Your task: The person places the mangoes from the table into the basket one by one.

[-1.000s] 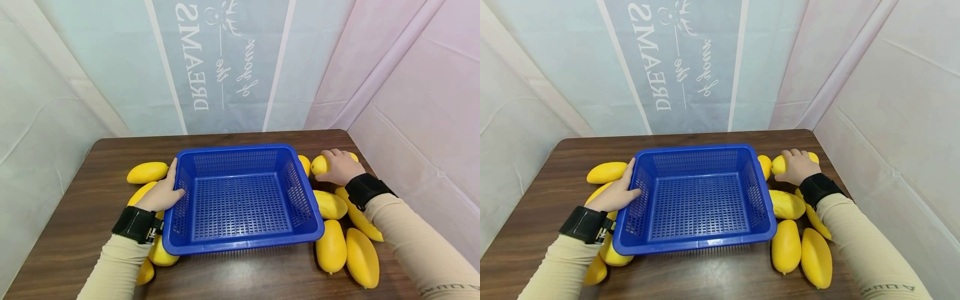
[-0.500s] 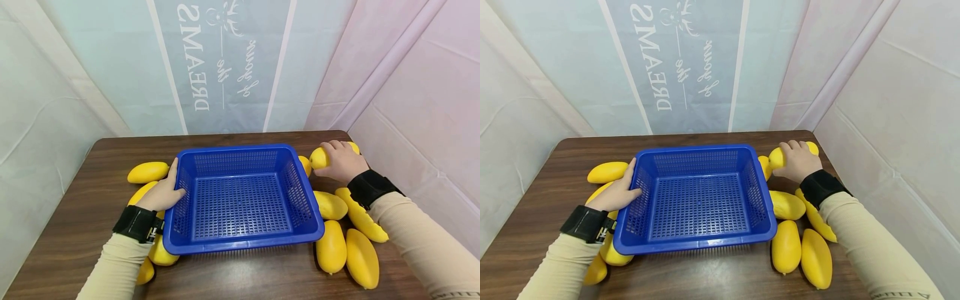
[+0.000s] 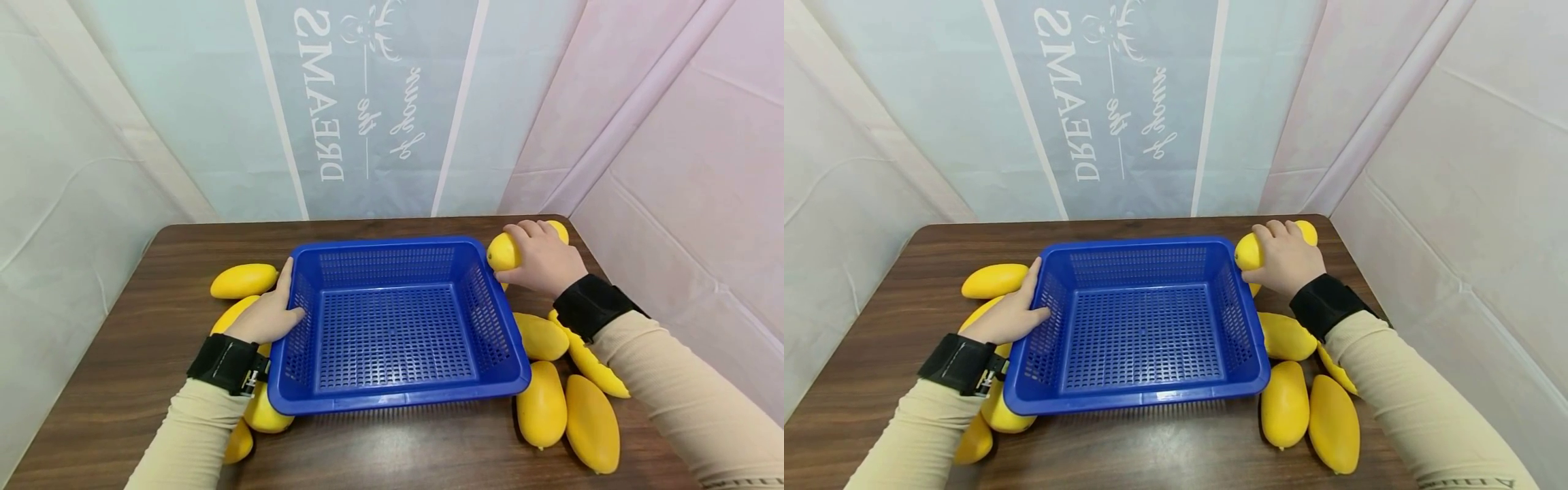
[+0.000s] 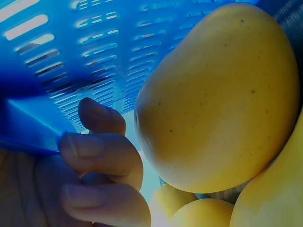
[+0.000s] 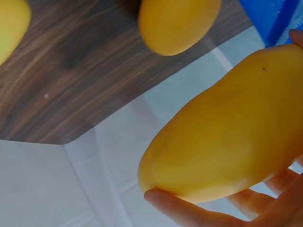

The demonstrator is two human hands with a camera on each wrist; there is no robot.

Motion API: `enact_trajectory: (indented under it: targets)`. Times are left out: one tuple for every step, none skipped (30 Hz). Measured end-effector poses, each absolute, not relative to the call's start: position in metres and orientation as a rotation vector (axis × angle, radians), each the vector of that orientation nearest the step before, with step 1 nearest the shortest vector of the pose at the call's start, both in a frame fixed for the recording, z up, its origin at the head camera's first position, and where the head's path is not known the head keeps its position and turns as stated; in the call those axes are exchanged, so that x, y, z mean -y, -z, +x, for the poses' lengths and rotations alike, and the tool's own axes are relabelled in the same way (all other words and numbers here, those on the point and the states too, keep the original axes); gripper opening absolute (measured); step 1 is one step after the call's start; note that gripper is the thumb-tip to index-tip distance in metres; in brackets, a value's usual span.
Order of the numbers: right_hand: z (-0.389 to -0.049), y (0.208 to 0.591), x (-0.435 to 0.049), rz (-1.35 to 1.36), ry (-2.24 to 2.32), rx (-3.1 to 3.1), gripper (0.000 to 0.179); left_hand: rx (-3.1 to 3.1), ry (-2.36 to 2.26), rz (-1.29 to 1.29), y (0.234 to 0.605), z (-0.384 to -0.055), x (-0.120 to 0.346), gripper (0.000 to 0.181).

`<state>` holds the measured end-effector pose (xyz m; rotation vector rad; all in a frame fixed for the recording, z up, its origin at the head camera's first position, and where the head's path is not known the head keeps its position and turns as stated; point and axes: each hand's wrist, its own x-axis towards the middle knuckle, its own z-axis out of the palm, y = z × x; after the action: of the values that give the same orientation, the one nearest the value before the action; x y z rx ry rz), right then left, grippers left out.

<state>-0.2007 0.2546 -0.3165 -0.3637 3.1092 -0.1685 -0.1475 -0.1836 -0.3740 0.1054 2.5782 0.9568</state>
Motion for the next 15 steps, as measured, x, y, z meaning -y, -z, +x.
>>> enact_trajectory:
  targets:
    - [-0.2, 0.316, -0.252, -0.373, 0.167, -3.109, 0.081, -2.578, -0.957, 0.104, 0.374, -0.147, 0.184, 0.093]
    - [-0.2, 0.315, -0.249, -0.383, 0.168, -3.108, 0.081, -2.579, -0.956, 0.103, 0.374, -0.147, 0.184, 0.092]
    - [-0.199, 0.315, -0.246, -0.395, 0.167, -3.108, 0.081, -2.581, -0.954, 0.104, 0.374, -0.147, 0.184, 0.092]
    - [-0.199, 0.314, -0.243, -0.409, 0.164, -3.109, 0.08, -2.582, -0.952, 0.105, 0.374, -0.147, 0.183, 0.092]
    - [-0.198, 0.313, -0.24, -0.422, 0.165, -3.109, 0.08, -2.585, -0.948, 0.102, 0.374, -0.147, 0.184, 0.092]
    - [-0.197, 0.313, -0.237, -0.441, 0.163, -3.109, 0.08, -2.587, -0.944, 0.103, 0.374, -0.147, 0.184, 0.093]
    - [-0.196, 0.312, -0.234, -0.463, 0.163, -3.109, 0.08, -2.59, -0.943, 0.104, 0.374, -0.147, 0.184, 0.092]
    - [-0.195, 0.312, -0.231, -0.485, 0.16, -3.109, 0.08, -2.591, -0.943, 0.104, 0.374, -0.147, 0.184, 0.092]
    - [-0.193, 0.311, -0.227, -0.51, 0.156, -3.109, 0.08, -2.593, -0.94, 0.103, 0.374, -0.147, 0.184, 0.092]
    - [-0.192, 0.311, -0.224, -0.536, 0.151, -3.109, 0.08, -2.592, -0.941, 0.103, 0.373, -0.147, 0.184, 0.093]
    - [-0.19, 0.311, -0.22, -0.559, 0.151, -3.109, 0.08, -2.591, -0.941, 0.103, 0.373, -0.147, 0.184, 0.092]
    - [-0.188, 0.311, -0.216, -0.586, 0.149, -3.11, 0.079, -2.591, -0.943, 0.105, 0.373, -0.147, 0.183, 0.092]
    - [-0.187, 0.311, -0.213, -0.613, 0.15, -3.114, 0.079, -2.59, -0.946, 0.105, 0.373, -0.147, 0.183, 0.092]
    - [-0.185, 0.311, -0.209, -0.639, 0.152, -3.12, 0.079, -2.59, -0.945, 0.103, 0.374, -0.147, 0.183, 0.092]
    - [-0.184, 0.311, -0.206, -0.668, 0.157, -3.127, 0.078, -2.591, -0.945, 0.103, 0.374, -0.147, 0.183, 0.092]
